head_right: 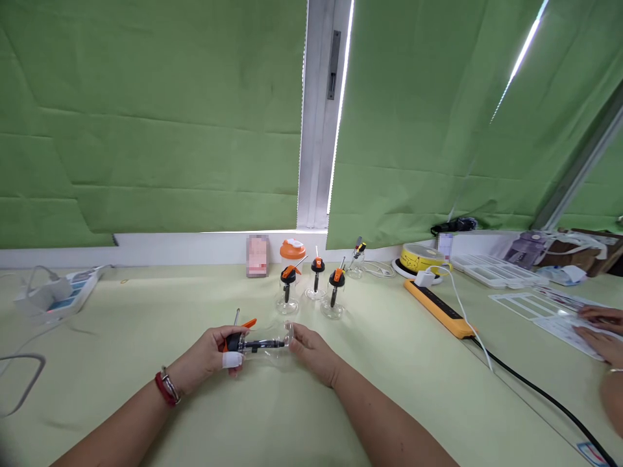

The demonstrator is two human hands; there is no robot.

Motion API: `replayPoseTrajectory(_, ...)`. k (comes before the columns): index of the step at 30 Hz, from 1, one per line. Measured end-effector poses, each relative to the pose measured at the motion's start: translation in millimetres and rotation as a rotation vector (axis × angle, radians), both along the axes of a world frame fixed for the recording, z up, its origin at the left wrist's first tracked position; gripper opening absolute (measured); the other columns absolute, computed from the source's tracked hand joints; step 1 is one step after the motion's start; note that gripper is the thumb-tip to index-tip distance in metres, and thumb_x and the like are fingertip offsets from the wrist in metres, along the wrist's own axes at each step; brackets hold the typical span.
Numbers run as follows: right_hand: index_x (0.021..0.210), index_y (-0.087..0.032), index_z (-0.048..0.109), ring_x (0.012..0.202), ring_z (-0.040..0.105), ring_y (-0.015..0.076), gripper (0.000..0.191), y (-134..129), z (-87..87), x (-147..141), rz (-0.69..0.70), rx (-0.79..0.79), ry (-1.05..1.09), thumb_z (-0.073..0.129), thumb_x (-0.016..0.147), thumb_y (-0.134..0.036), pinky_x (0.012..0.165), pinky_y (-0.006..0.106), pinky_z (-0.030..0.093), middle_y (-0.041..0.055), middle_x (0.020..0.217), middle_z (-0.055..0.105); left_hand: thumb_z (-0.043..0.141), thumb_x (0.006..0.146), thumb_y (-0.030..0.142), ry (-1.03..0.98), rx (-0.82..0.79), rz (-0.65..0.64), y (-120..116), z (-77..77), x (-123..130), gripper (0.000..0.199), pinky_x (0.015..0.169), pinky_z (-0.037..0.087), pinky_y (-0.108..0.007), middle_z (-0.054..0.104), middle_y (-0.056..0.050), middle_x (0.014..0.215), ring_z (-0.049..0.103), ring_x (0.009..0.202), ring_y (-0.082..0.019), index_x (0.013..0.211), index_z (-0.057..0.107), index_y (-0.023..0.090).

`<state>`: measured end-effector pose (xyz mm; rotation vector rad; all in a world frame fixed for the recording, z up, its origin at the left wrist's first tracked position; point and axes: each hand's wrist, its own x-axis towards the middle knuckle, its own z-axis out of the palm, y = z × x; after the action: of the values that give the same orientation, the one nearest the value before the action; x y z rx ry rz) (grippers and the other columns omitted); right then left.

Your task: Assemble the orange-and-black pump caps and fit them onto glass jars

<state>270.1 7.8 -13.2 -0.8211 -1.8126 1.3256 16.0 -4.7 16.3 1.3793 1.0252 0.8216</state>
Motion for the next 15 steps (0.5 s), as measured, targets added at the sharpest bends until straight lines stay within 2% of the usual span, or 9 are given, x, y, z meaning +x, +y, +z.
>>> replayPoseTrajectory(3,0.101,-0.018,0.061,0.096,0.050,0.0230,0.051,-1,2.6,-1,-0.054,0.057,-0.045,0.036,0.086,-0.060,0.093,0.040,0.035,0.0068,0.097,0.056,0.072,0.060,0.018,0.000,0.001,0.007,2,-2.1,0,0.051,0.057,0.051,-0.032,0.062,0.002,0.066,0.057,0.050,-0.013,0.107,0.055,0.012)
replayPoseTrajectory(5,0.111,-0.019,0.058,0.106,0.047,0.0246,0.053,0,1.4,1,-0.053,0.046,-0.033,0.038,0.085,-0.061,0.097,0.041,0.032,0.0084,0.108,0.054,0.072,0.060,0.018,-0.017,-0.002,0.031,2,-1.9,0,0.051,0.057,0.051,-0.032,0.062,0.002,0.067,0.057,0.051,-0.013,0.107,0.055,0.012)
replayPoseTrajectory(8,0.137,-0.026,0.034,0.122,0.038,0.0244,0.068,1,-3.1,5,0.020,0.002,0.016,0.053,0.080,-0.058,0.104,0.040,0.024,0.0082,0.128,0.045,0.073,0.059,0.018,-0.043,-0.004,0.064,2,0.0,-1,0.052,0.056,0.051,-0.032,0.061,0.003,0.065,0.057,0.052,-0.014,0.108,0.055,0.011)
replayPoseTrajectory(10,0.141,-0.029,0.021,0.123,0.037,0.0235,0.081,2,-6.4,7,0.046,-0.020,0.031,0.062,0.075,-0.053,0.104,0.040,0.024,0.0076,0.130,0.043,0.074,0.059,0.018,-0.051,-0.007,0.070,1,0.9,-1,0.053,0.056,0.051,-0.031,0.061,0.003,0.063,0.057,0.051,-0.014,0.107,0.054,0.011)
replayPoseTrajectory(12,0.141,-0.028,0.023,0.119,0.040,0.0231,0.082,4,-9.0,7,0.038,-0.034,0.035,0.064,0.074,-0.051,0.102,0.040,0.026,0.0076,0.127,0.045,0.074,0.058,0.019,-0.048,-0.008,0.065,1,0.6,-1,0.053,0.056,0.051,-0.031,0.061,0.003,0.064,0.057,0.051,-0.014,0.107,0.054,0.011)
replayPoseTrajectory(15,0.137,-0.025,0.034,0.108,0.047,0.0232,0.075,5,-10.2,4,0.001,-0.050,0.037,0.060,0.074,-0.057,0.097,0.040,0.031,0.0074,0.115,0.052,0.074,0.059,0.019,-0.035,-0.009,0.056,2,-1.5,-1,0.053,0.056,0.051,-0.032,0.061,0.003,0.066,0.057,0.050,-0.013,0.108,0.055,0.011)
